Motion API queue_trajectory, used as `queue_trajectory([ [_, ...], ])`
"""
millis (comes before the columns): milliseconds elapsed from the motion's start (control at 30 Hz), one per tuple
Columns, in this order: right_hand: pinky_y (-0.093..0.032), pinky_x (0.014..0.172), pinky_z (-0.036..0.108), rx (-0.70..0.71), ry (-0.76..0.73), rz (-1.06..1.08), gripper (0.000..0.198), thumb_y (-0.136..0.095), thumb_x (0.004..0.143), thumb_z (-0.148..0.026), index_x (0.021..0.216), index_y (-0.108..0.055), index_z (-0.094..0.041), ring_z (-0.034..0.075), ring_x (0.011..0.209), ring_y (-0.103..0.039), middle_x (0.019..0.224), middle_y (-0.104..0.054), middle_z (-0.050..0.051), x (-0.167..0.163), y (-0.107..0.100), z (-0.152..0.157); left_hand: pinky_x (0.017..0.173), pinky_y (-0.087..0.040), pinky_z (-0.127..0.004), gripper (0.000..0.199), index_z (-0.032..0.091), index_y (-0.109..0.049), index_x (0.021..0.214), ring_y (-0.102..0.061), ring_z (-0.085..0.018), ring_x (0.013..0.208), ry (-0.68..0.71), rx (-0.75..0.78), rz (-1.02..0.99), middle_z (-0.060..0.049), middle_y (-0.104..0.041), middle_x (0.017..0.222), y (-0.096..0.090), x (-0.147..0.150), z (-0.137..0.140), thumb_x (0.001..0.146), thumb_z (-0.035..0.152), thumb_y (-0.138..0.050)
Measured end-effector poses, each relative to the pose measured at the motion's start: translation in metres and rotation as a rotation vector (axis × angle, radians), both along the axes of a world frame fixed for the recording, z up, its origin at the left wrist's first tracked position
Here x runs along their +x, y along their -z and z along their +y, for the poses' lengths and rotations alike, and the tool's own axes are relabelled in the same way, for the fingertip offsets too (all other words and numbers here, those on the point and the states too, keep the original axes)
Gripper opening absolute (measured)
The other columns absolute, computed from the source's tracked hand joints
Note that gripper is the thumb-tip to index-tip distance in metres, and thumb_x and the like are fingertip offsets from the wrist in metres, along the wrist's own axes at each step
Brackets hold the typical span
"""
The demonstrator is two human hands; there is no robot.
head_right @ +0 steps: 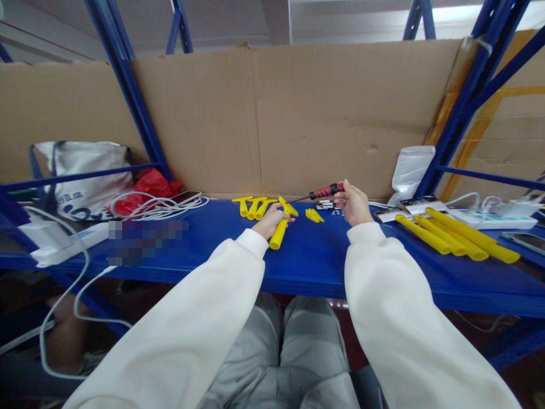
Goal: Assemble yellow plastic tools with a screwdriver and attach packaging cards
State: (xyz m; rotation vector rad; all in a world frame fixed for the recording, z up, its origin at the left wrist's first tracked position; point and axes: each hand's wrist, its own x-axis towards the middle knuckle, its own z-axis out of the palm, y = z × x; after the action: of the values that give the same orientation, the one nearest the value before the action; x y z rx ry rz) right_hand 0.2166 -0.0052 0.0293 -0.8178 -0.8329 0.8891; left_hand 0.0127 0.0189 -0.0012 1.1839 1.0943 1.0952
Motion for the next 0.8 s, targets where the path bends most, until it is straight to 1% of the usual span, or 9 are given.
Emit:
queue_trajectory([
  [100,-0.041,0.039,0.015,0.021,-0.022,0.003,0.025,-0.070,0.081,-0.036,0.072,-0.052,-0.020,0.007,0.044,-0.053,0.055,-0.060,-0.003,-0.001,-0.002,-0.003,0.046,-0.039,-0.018,0.064,0.019,-0.038,0.132,-0.069,-0.015,0.071,-0.002,-0.002,0.005,-0.010,-0.066,0.104,0.000,0.000,0.000,0.074,-0.006,-0.048],
  [200,-0.039,0.037,0.016,0.037,-0.015,-0.021,0.032,-0.072,0.079,-0.038,0.068,-0.047,-0.020,0.007,0.040,-0.048,0.050,-0.053,-0.006,-0.001,-0.001,-0.002,0.046,-0.040,-0.018,0.065,0.020,-0.039,0.132,-0.069,-0.015,0.073,0.000,-0.007,0.007,-0.010,-0.066,0.106,-0.001,0.000,-0.001,0.073,-0.005,-0.051],
  [300,-0.036,0.035,0.017,0.040,0.020,-0.036,0.042,-0.077,0.072,-0.043,0.064,-0.042,-0.021,0.006,0.036,-0.041,0.044,-0.044,-0.008,0.001,0.002,0.002,0.047,-0.040,-0.019,0.065,0.020,-0.039,0.132,-0.069,-0.015,0.073,-0.005,-0.009,0.004,-0.010,-0.065,0.107,-0.001,0.000,-0.002,0.073,-0.005,-0.051],
  [533,-0.030,0.031,0.018,0.033,0.073,-0.027,0.054,-0.082,0.062,-0.048,0.062,-0.034,-0.023,0.006,0.034,-0.038,0.040,-0.039,-0.011,0.003,0.007,0.008,0.046,-0.039,-0.018,0.062,0.019,-0.039,0.131,-0.068,-0.014,0.071,-0.003,-0.003,0.022,-0.009,-0.065,0.105,-0.003,0.000,-0.004,0.076,-0.006,-0.047],
  [667,-0.028,0.030,0.018,0.029,0.082,-0.040,0.055,-0.084,0.059,-0.046,0.062,-0.034,-0.023,0.006,0.032,-0.037,0.038,-0.037,-0.011,0.005,0.010,0.011,0.048,-0.041,-0.019,0.064,0.020,-0.039,0.132,-0.068,-0.014,0.071,-0.006,-0.005,0.032,-0.009,-0.066,0.107,-0.002,0.000,-0.002,0.074,-0.005,-0.051],
  [800,-0.028,0.030,0.019,0.020,0.101,-0.033,0.048,-0.081,0.064,-0.041,0.063,-0.036,-0.023,0.007,0.032,-0.034,0.038,-0.034,-0.011,0.005,0.008,0.012,0.051,-0.043,-0.020,0.064,0.020,-0.040,0.132,-0.068,-0.014,0.072,0.020,0.006,0.041,-0.009,-0.066,0.107,0.001,0.000,0.000,0.074,-0.004,-0.053],
])
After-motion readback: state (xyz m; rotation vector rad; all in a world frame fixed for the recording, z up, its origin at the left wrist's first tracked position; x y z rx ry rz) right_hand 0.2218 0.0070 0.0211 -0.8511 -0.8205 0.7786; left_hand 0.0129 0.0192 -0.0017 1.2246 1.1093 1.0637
